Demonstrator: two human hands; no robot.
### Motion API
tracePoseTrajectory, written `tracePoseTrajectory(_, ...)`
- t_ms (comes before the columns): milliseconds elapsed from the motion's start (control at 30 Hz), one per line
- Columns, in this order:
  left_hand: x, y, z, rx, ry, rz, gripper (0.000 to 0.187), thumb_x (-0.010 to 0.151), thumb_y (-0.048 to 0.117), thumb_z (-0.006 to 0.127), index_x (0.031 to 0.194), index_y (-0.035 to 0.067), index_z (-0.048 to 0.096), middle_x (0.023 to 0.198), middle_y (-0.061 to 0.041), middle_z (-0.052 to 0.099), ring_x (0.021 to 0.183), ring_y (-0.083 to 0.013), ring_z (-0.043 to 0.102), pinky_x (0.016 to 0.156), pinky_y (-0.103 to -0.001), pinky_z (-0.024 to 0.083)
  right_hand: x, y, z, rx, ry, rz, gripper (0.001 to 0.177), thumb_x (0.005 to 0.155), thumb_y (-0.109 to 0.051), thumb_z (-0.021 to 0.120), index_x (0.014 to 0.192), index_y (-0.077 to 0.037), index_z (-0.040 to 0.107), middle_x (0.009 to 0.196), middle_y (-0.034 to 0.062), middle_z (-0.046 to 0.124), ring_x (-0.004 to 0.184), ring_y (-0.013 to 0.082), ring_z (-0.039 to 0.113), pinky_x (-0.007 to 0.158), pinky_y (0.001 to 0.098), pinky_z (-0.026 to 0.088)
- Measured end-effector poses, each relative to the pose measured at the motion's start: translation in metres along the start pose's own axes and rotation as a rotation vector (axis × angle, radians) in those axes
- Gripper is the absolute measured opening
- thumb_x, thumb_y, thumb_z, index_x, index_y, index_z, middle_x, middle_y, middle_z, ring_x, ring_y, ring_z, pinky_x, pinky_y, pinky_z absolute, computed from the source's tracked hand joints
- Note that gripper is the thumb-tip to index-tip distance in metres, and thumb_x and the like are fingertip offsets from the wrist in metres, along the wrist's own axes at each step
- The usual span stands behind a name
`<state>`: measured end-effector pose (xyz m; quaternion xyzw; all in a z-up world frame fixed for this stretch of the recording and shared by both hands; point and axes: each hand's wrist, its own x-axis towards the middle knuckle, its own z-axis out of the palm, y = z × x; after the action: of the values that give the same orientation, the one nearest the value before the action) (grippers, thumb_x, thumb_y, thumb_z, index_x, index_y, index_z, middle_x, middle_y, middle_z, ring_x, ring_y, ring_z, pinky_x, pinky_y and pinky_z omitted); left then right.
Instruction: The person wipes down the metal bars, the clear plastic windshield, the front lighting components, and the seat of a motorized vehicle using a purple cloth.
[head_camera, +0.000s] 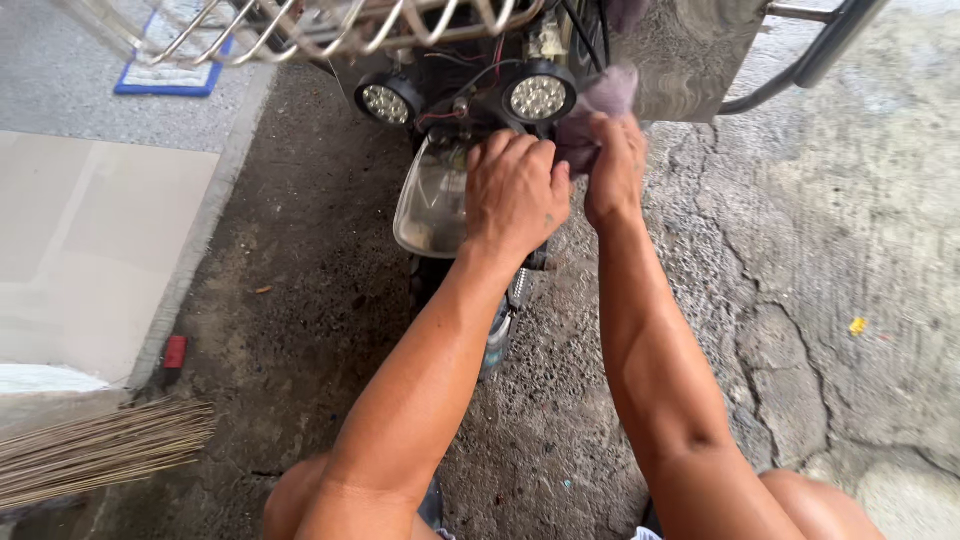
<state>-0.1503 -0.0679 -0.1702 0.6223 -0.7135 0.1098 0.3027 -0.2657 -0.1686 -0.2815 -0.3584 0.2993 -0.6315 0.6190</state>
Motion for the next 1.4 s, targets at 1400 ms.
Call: tracePoseTrajectory(1400, 0.028, -0.012, 0.029, 0.154, -0.130, -0.156, 0.022, 0.091, 0.016, 0.067, 0.093, -0.003, 0.077, 0.106, -0.023, 0.073, 0.125, -0.0462, 0.059, 0.114, -0.053, 0.042, 0.129, 0.070, -0.023, -0.400, -0.628, -0.012, 0.022, 0.105, -0.017, 0.064, 0.114, 0.001, 0.071, 0.100, 0.0019, 0.072, 0.089, 0.0075, 0.061, 0.081, 0.0263, 0.051)
